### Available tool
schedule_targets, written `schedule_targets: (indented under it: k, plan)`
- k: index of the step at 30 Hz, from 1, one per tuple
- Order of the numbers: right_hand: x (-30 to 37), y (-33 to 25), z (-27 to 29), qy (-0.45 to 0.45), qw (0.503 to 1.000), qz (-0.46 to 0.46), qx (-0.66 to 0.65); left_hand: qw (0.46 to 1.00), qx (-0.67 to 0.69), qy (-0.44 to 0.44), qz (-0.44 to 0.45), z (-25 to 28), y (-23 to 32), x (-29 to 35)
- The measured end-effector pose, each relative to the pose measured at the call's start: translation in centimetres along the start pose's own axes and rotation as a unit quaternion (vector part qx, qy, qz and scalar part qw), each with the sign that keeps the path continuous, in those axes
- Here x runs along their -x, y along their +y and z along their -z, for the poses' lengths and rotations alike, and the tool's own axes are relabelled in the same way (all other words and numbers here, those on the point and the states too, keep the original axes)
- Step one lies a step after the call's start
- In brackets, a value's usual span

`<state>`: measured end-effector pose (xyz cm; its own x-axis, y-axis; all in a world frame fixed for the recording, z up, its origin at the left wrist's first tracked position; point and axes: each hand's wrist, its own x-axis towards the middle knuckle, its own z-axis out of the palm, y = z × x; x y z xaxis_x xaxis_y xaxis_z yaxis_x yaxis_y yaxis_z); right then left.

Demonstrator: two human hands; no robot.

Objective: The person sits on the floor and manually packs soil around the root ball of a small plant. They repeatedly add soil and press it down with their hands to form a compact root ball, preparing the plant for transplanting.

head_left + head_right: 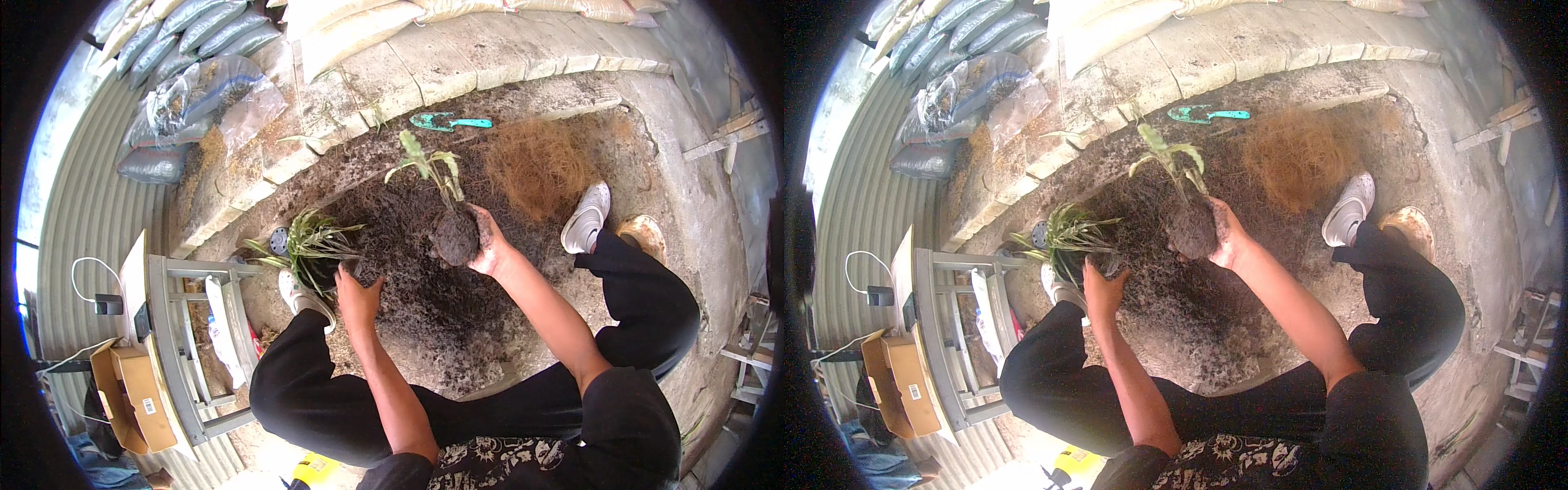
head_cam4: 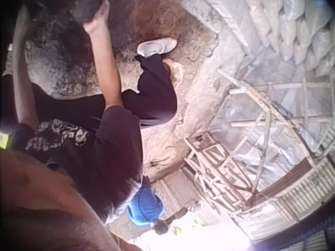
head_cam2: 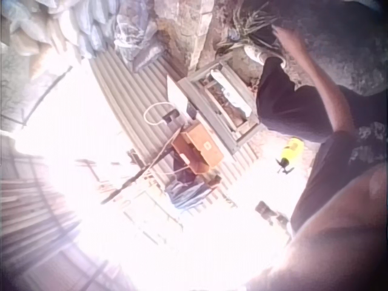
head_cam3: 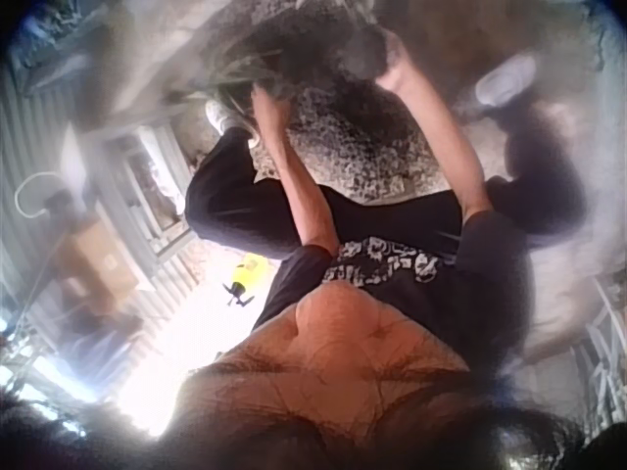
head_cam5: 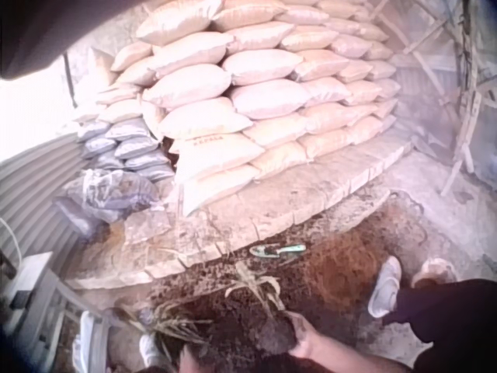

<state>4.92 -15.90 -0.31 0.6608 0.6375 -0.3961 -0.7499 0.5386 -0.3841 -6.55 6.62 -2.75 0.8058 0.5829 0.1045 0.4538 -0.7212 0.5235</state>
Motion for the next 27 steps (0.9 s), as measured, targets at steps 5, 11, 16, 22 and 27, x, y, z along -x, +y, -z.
schedule_targets:
  k: [5,11,16,22,27]
  plan:
    - [0.6,0.0,-0.4,-0.026,0.999,-0.019,0.0,0.913,0.377,-0.157,-0.006,2.9,6.0,-0.2]
    - [0.3,0.7,-0.5,-0.01,1.0,0.0,0.022,0.872,0.421,-0.243,-0.059,2.3,7.1,1.3]
    - [0.5,0.6,-0.2,-0.004,0.999,-0.008,0.047,0.928,0.312,-0.196,-0.05,2.7,8.4,1.6]
    - [0.8,0.0,-0.8,-0.007,0.999,0.002,0.041,0.947,0.287,-0.143,-0.034,3.9,6.7,0.6]
    - [0.5,-0.4,-0.3,-0.019,0.999,0.003,0.031,0.979,0.164,-0.123,0.002,4.3,2.7,-1.0]
